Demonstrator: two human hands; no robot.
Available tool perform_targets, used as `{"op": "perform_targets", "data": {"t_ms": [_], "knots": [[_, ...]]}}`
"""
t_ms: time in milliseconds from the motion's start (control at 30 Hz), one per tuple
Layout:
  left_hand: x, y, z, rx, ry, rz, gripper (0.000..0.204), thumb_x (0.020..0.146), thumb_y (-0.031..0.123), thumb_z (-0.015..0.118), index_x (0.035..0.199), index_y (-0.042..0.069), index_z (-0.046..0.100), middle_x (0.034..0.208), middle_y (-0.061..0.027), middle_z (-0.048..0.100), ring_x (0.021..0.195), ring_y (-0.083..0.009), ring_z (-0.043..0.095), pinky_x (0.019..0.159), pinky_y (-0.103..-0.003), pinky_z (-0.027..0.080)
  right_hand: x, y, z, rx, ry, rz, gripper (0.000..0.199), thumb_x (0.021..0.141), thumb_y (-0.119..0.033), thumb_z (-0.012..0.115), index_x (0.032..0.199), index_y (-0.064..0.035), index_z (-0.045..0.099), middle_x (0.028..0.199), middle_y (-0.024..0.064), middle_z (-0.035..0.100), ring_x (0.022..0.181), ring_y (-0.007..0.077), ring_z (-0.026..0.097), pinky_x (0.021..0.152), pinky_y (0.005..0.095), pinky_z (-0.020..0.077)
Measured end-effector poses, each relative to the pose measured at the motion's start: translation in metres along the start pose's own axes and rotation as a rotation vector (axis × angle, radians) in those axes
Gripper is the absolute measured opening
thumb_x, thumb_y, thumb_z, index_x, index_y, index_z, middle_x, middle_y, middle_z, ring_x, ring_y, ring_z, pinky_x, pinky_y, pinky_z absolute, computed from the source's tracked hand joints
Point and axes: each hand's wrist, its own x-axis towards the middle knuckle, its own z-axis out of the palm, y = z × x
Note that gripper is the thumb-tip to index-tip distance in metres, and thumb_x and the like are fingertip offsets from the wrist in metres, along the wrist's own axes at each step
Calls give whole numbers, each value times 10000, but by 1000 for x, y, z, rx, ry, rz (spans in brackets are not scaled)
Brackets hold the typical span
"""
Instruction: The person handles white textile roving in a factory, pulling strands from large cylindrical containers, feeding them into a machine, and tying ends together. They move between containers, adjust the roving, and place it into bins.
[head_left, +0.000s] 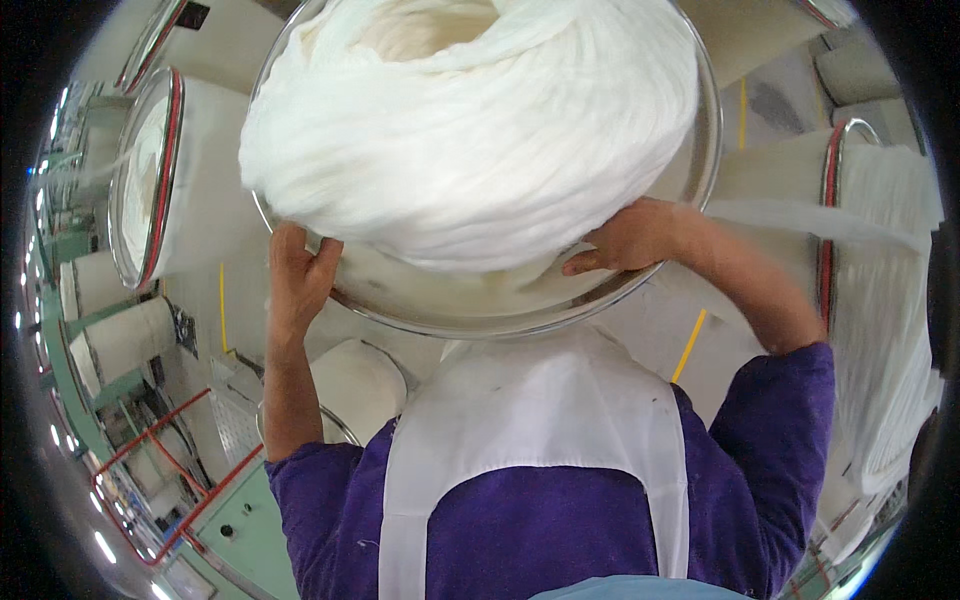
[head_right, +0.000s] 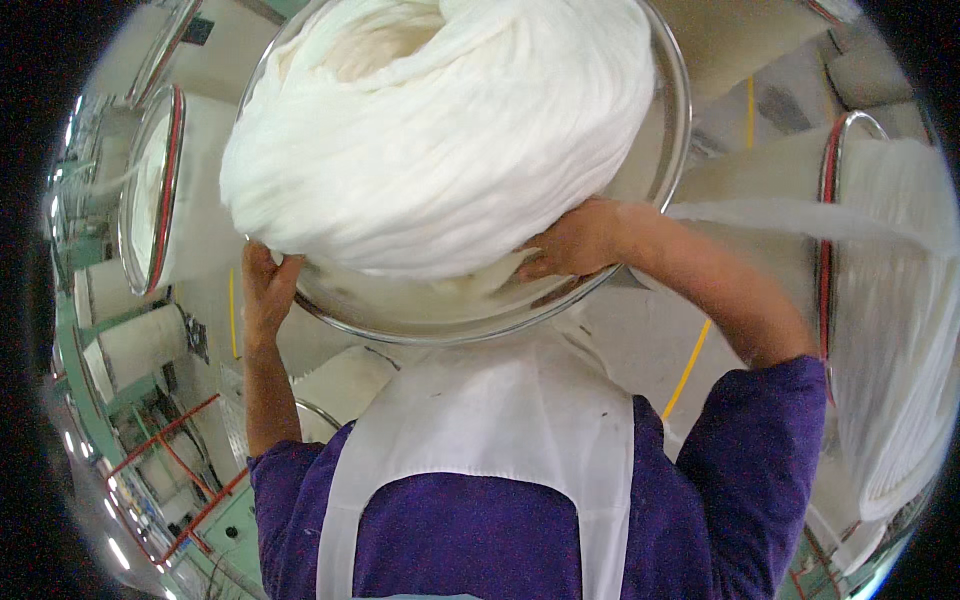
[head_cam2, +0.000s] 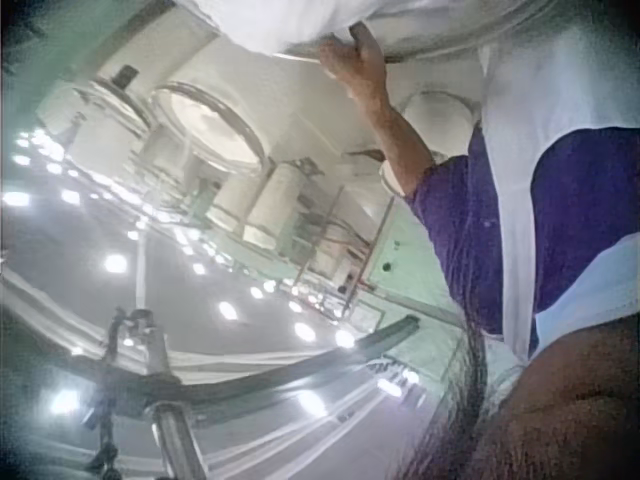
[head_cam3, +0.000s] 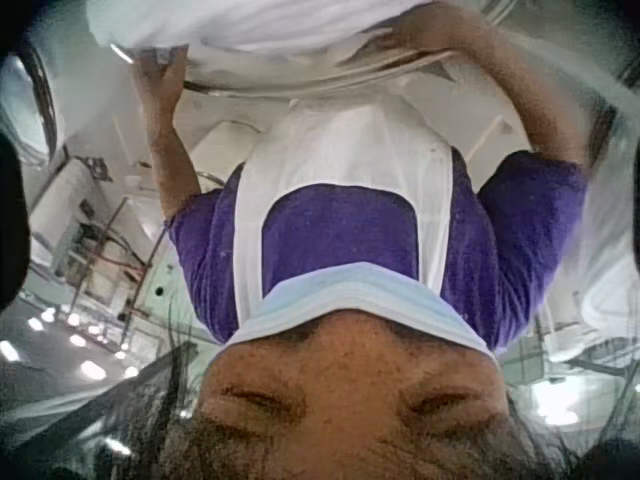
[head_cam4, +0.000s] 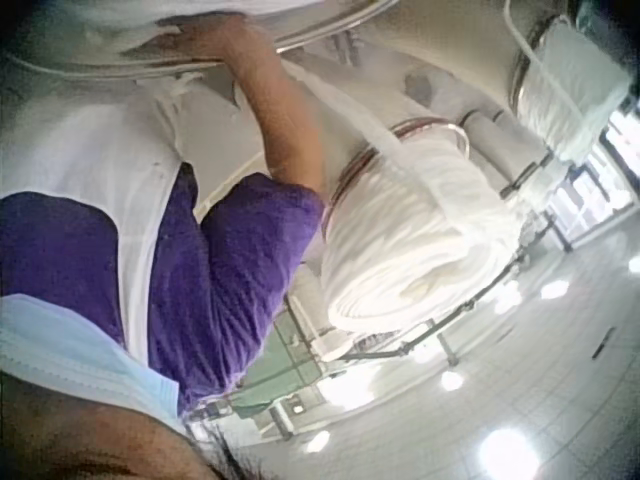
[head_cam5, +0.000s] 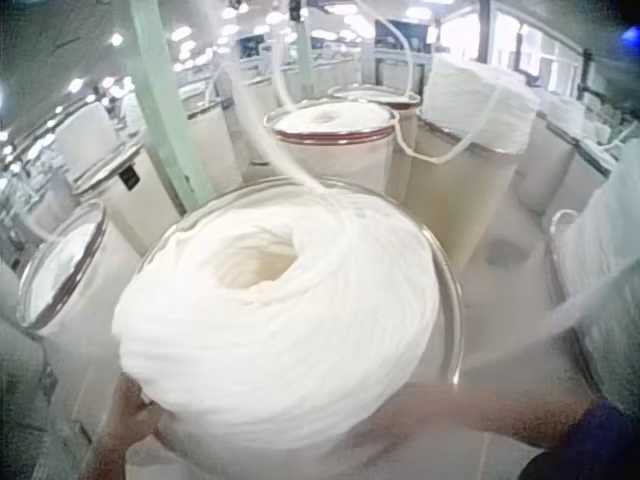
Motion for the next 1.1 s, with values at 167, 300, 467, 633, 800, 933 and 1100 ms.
{"op": "perform_targets", "data": {"t_ms": [167,300,467,633,800,933,1100], "knots": [[-23,26,-22,250,49,143,209,765,-77,577,960,-3,597,805,-134,622,704,-284,605,629,-317,478,7,-8,2,42,257,-39,542,869,-349,578,1326,-75,478,1374,167,443,1318,348,347,1111,463,238],[-26,68,-12,50,-354,54,130,834,81,595,932,1,625,864,-146,657,739,-293,634,662,-365,488,7,-10,-3,83,315,-4,495,838,-241,609,1279,-41,508,1295,168,512,1242,353,440,1059,456,327],[7,99,62,424,-1018,-72,516,904,464,510,1153,19,589,1120,-177,627,1007,-348,615,901,-433,462,10,-11,-1,108,365,26,359,822,-175,629,1150,-36,592,1141,166,601,1102,351,538,973,442,402],[34,82,151,659,-915,182,728,875,635,437,1307,52,493,1297,-179,527,1239,-363,445,1071,-425,299,8,-12,-3,166,422,22,349,805,-174,646,1122,-34,608,1087,176,621,1076,343,555,943,426,413],[47,51,154,382,-1082,159,745,871,647,435,1335,66,473,1322,-173,509,1276,-342,401,1092,-397,262,-3,-10,-17,394,416,15,233,807,-210,643,996,-91,711,897,146,686,827,296,657,762,390,509],[45,62,118,210,-1116,-88,686,871,599,498,1332,91,493,1350,-143,488,1312,-282,350,1107,-359,227,-29,-1,-29,663,610,-87,211,818,-184,672,955,-26,698,820,117,689,684,234,657,661,314,507],[44,66,75,-126,-1080,-157,668,795,483,676,1308,86,512,1304,-86,526,1221,-244,455,1077,-328,302,-51,-24,-12,601,836,-44,164,812,-195,695,867,-41,692,792,64,679,673,179,626,619,297,496]]}}
